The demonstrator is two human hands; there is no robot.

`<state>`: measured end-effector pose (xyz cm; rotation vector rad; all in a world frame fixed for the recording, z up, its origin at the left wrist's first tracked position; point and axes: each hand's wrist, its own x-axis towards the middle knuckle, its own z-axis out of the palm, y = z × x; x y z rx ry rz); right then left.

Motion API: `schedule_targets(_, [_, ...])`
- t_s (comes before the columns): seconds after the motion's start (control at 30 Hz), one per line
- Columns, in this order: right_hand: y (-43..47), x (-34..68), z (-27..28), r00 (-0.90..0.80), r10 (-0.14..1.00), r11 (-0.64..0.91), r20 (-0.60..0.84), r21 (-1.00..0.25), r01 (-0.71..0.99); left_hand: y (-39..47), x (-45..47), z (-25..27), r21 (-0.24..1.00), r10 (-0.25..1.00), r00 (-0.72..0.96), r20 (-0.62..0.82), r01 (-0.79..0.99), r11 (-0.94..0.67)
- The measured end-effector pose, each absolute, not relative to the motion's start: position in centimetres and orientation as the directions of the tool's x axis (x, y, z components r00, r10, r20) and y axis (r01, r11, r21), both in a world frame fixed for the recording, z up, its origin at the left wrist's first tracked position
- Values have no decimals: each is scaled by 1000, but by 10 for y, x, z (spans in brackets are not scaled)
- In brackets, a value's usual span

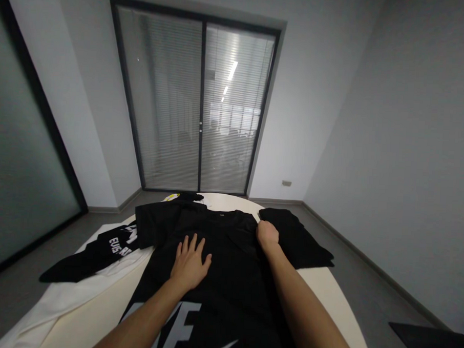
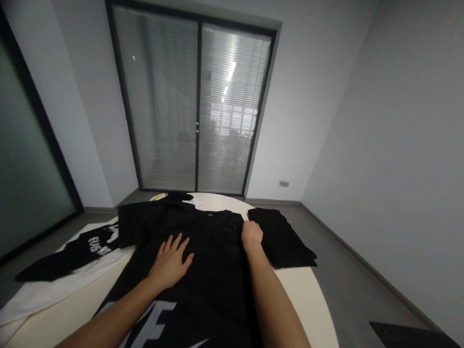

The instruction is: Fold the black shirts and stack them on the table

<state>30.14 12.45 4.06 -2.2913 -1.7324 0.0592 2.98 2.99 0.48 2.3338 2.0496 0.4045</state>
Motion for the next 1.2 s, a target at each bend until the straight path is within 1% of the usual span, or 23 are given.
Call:
schedule_targets(0.2, [141,326,44,391,912,-313,123,-405,859,29,29,6,166,976,113,187,975,-145])
schedule_targets(0.3, [152,344,44,417,902,-311,112,-500,808,29,29,6,169,976,114,185,975,-146])
schedule_targets(0.5, [164,358,40,348,936,-229,51,-664,712,30,29,6,179,977,113,183,973,-146])
schedule_targets(0.67, [168,351,35,352,934,-202,69,-711,674,30,29,5,177,977,109,183,974,-142])
schedule_targets(0.77, [171,349,34,357,927,-175,117,-706,687,30,28,4,181,977,110,182,973,-144])
schedule_targets(0.87, [171,351,36,331,931,-153,155,-657,738,31,28,3,185,977,114,183,972,-148])
schedule_targets(0.97, [166,351,39,304,935,-155,181,-562,812,30,28,5,183,976,116,185,972,-150])
schedule_targets(1.07, [154,343,41,259,941,-142,216,-441,886,29,29,6,176,975,114,190,973,-148])
schedule_targets(1.13, [146,334,39,205,949,-110,239,-360,927,30,30,5,175,975,113,190,974,-147])
schedule_targets(1.2, [139,323,35,132,966,-68,222,-275,959,30,30,4,176,975,114,189,973,-148])
